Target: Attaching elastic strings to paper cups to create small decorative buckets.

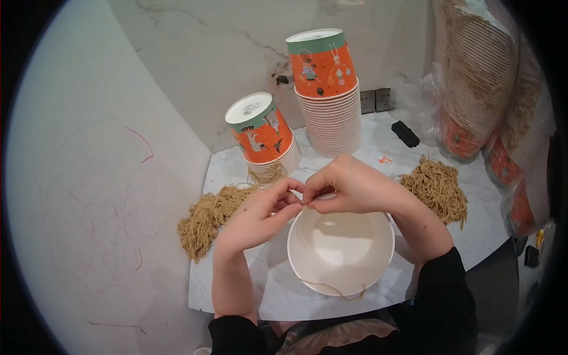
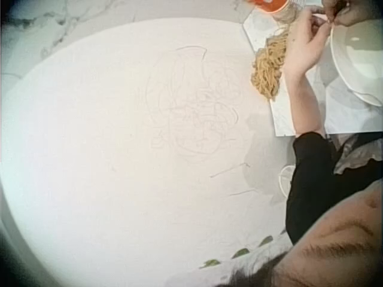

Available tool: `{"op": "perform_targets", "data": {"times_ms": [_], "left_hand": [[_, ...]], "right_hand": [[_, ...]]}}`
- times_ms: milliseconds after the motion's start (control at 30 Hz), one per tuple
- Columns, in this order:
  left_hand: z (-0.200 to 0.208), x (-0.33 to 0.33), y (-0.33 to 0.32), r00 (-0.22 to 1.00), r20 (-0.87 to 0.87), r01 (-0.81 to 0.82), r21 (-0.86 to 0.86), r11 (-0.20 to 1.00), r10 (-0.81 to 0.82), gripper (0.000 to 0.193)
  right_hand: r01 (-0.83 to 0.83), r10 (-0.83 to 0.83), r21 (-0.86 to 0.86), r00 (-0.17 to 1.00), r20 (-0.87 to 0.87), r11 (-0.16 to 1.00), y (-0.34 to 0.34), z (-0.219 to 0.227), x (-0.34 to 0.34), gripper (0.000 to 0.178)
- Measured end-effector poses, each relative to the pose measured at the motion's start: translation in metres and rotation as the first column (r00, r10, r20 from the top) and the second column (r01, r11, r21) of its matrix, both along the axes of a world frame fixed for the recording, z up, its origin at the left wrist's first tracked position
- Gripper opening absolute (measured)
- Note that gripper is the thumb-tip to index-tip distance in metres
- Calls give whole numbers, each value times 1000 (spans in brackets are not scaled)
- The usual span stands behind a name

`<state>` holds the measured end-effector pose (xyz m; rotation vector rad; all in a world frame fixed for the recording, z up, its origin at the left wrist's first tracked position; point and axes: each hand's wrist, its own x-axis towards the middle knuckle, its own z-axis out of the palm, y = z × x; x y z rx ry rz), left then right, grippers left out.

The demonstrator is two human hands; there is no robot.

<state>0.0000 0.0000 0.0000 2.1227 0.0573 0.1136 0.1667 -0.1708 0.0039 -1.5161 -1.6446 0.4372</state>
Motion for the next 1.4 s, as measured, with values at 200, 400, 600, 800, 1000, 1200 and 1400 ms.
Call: {"op": "perform_targets", "data": {"times_ms": [200, 400, 600, 800, 1000, 1200, 1400], "left_hand": [[6, 1, -4, 997, -1, -79, -103, 992, 80, 23], [18, -4, -7, 984, -17, -169, -357, 919, 175, 23], [29, -13, -10, 992, 35, -85, -528, 845, 121, 33], [32, -13, -15, 961, 174, -71, -597, 799, 215, 39], [32, -10, -14, 943, 168, -112, -651, 751, 286, 41], [23, -2, -7, 926, 180, -188, -541, 820, 331, 41], [7, 4, 5, 899, 155, -388, -155, 908, 410, 36]], "right_hand": [[8, -7, -19, 999, 34, 1000, 0, -1, 0, 15], [6, -3, -62, 999, 37, 998, 1, 0, 1, 14], [73, -68, -21, 977, 201, 997, 8, -8, 4, 17], [100, -94, -3, 949, 301, 995, 16, -16, 6, 17], [122, -99, -56, 945, 313, 991, 17, -17, 5, 17], [83, -60, -57, 941, 332, 995, 19, -19, 4, 17], [91, -96, 31, 964, 249, 995, 25, -26, 2, 13]]}}
